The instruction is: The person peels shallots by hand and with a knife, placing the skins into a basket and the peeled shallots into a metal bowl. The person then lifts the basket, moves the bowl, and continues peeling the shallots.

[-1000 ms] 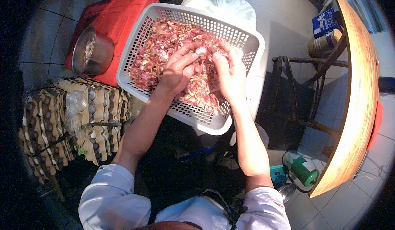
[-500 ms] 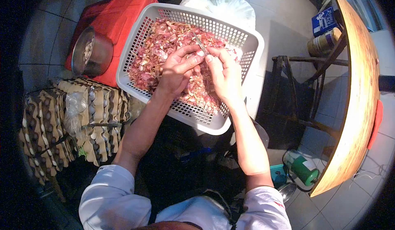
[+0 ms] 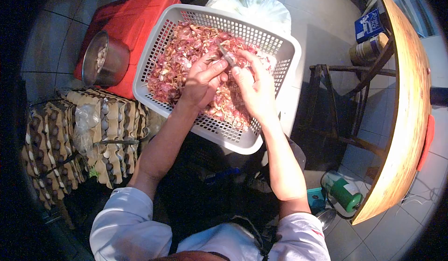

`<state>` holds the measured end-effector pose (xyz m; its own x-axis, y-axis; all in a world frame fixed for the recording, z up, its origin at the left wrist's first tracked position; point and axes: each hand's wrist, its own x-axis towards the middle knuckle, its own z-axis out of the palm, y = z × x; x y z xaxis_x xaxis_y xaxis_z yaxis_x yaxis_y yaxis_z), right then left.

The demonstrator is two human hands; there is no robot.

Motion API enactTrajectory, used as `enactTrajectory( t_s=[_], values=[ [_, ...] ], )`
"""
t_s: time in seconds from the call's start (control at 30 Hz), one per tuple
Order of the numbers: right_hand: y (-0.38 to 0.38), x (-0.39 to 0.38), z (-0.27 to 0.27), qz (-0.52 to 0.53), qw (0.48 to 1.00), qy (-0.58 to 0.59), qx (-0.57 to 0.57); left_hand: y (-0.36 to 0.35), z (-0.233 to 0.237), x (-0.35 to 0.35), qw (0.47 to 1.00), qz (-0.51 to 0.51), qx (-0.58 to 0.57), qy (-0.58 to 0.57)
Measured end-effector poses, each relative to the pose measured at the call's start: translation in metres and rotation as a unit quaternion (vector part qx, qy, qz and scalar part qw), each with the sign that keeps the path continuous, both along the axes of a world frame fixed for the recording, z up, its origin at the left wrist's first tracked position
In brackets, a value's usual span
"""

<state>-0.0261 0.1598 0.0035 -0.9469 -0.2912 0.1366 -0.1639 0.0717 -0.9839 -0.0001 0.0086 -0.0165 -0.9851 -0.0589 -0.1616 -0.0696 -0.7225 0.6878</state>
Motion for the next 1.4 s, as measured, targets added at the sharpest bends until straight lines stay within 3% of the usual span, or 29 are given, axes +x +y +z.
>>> enactTrajectory(
  t_s=[0.17, 0.27, 0.97, 1.17, 1.4],
  values=[
    [-0.001, 0.003, 0.003, 0.019, 0.999, -0.020, 0.023, -0.001, -0.001, 0.001, 1.000, -0.009, 0.000, 0.021],
    [-0.001, 0.001, 0.001, 0.001, 0.997, 0.059, 0.044, -0.002, -0.001, 0.002, 1.000, -0.012, -0.001, 0.015],
    [0.000, -0.004, -0.006, -0.035, 0.986, -0.125, -0.102, -0.004, 0.001, 0.002, 0.999, -0.038, 0.008, -0.008],
    [-0.001, -0.002, -0.007, 0.005, 1.000, -0.001, 0.016, -0.002, -0.004, -0.001, 1.000, -0.017, 0.013, 0.008],
    [-0.001, 0.001, 0.001, 0.002, 0.999, 0.003, 0.036, -0.004, -0.007, 0.000, 0.999, -0.030, 0.000, 0.022]
  ],
)
